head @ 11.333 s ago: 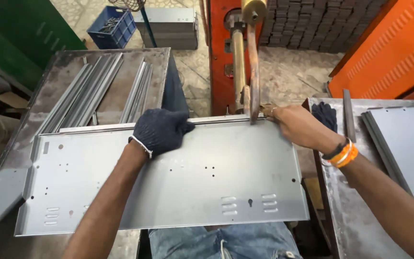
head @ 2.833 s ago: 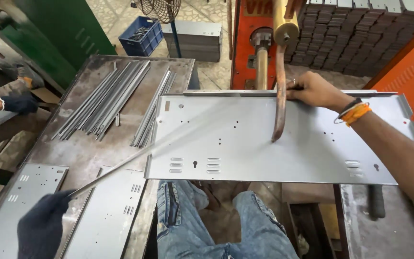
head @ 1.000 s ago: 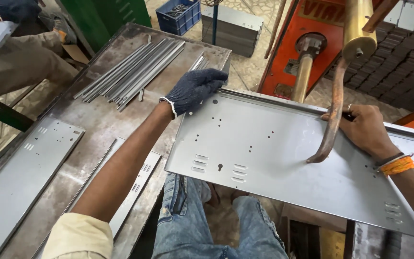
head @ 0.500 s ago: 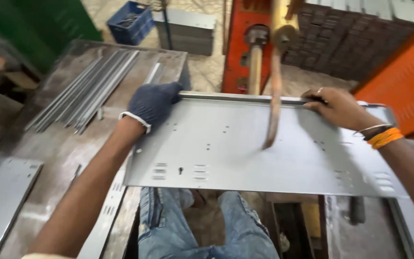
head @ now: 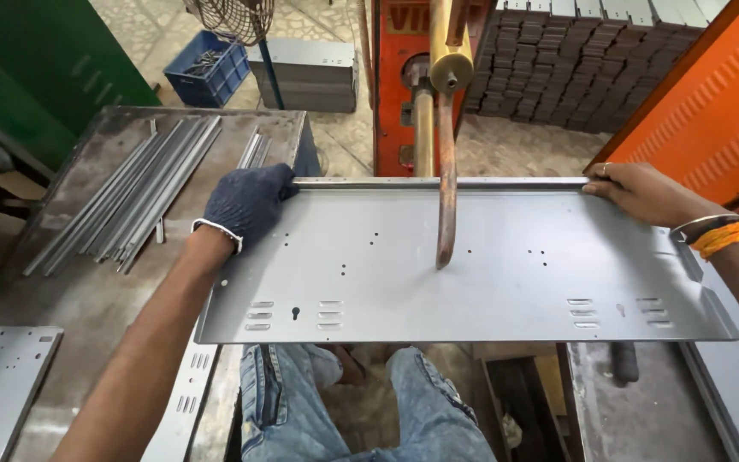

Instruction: Spot welding thin metal strips onto larger metal panels using an industrial spot welding machine.

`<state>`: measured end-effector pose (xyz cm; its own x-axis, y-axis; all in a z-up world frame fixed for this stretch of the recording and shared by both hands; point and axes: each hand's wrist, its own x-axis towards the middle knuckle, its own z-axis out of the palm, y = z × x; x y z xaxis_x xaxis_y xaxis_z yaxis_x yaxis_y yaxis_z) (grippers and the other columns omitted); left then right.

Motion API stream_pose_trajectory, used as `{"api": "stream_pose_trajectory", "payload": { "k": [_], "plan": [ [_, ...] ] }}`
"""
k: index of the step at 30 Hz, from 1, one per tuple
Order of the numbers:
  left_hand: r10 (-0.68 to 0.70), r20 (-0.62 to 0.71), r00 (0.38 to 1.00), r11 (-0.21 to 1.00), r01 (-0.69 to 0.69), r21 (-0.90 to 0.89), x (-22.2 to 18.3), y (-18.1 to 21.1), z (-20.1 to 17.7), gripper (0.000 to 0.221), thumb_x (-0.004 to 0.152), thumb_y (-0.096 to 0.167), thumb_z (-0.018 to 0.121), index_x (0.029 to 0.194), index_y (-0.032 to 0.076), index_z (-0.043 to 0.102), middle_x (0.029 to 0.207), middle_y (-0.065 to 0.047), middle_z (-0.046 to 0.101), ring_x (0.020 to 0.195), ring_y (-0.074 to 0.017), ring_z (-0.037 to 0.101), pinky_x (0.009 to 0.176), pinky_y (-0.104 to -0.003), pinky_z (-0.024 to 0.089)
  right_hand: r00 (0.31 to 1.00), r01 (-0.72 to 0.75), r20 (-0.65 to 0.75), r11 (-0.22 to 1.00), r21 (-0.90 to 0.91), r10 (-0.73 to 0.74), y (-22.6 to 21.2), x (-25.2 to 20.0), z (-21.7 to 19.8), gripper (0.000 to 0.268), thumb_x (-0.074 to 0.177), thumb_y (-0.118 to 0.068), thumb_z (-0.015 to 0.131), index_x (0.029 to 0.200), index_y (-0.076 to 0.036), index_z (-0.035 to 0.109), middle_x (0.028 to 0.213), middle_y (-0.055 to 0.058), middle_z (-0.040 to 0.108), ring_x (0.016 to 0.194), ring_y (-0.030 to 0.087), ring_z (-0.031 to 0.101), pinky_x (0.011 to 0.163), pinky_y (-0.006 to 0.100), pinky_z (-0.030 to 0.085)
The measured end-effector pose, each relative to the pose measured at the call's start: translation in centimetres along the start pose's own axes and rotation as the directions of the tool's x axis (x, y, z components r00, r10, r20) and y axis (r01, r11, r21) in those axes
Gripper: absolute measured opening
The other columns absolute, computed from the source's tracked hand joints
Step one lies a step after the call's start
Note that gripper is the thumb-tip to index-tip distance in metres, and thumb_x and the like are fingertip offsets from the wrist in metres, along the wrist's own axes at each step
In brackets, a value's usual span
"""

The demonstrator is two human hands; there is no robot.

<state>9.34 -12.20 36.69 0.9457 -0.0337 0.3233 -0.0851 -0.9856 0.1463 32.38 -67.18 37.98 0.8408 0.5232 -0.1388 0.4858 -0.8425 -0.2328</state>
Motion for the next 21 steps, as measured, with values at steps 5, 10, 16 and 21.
{"api": "stream_pose_trajectory", "payload": {
  "k": [5, 10, 16, 21],
  "plan": [
    [-0.036, 0.028, 0.999, 0.999, 0.037, -0.025, -0.3, 0.9, -1.1, 0.019, 0.089, 0.015, 0.061, 0.107, 0.011, 0.066, 0.094, -0.021, 0.073, 0.087, -0.0442, 0.069, 0.076, -0.056, 0.052, 0.997, 0.051, -0.055, 0.998, 0.026, -0.05, 1.5, -0.1, 0.5, 0.036, 0.107, -0.033, 0.048, 0.105, -0.002, 0.067, 0.085, 0.019, 0.072, 0.076, 0.032, 0.069, 0.076, 0.047, 0.053],
    [-0.066, 0.064, 0.996, 0.995, 0.071, -0.07, -3.3, 2.2, -3.0, 0.02, 0.089, 0.013, 0.06, 0.108, 0.013, 0.066, 0.095, -0.02, 0.074, 0.089, -0.0433, 0.07, 0.077, -0.054, 0.054, 0.999, -0.035, -0.029, 0.997, -0.066, 0.033, 0.9, -3.6, 1.4, 0.036, 0.11, -0.032, 0.045, 0.103, -0.006, 0.068, 0.084, 0.016, 0.066, 0.072, 0.034, 0.068, 0.073, 0.046, 0.055],
    [-0.127, 0.184, 0.975, 0.992, 0.128, 0.005, -9.1, 4.8, -4.4, 0.017, 0.089, 0.016, 0.061, 0.106, 0.014, 0.066, 0.09, -0.02, 0.073, 0.086, -0.0438, 0.069, 0.076, -0.057, 0.05, 0.977, 0.131, -0.151, 0.985, -0.112, -0.147, -2.3, -12.9, 3.6, 0.031, 0.1, -0.032, 0.055, 0.096, -0.003, 0.065, 0.081, 0.021, 0.066, 0.078, 0.04, 0.065, 0.074, 0.049, 0.05],
    [-0.075, 0.16, 0.984, 0.996, 0.081, -0.035, -9.8, 4.7, -3.8, 0.016, 0.087, 0.013, 0.061, 0.103, 0.011, 0.065, 0.088, -0.02, 0.073, 0.085, -0.0431, 0.068, 0.075, -0.056, 0.05, 0.977, 0.099, -0.181, 0.992, -0.075, -0.112, -3.3, -14.2, 3.8, 0.026, 0.099, -0.029, 0.056, 0.101, -0.005, 0.065, 0.084, 0.022, 0.067, 0.08, 0.043, 0.065, 0.072, 0.051, 0.049]
  ]
}}
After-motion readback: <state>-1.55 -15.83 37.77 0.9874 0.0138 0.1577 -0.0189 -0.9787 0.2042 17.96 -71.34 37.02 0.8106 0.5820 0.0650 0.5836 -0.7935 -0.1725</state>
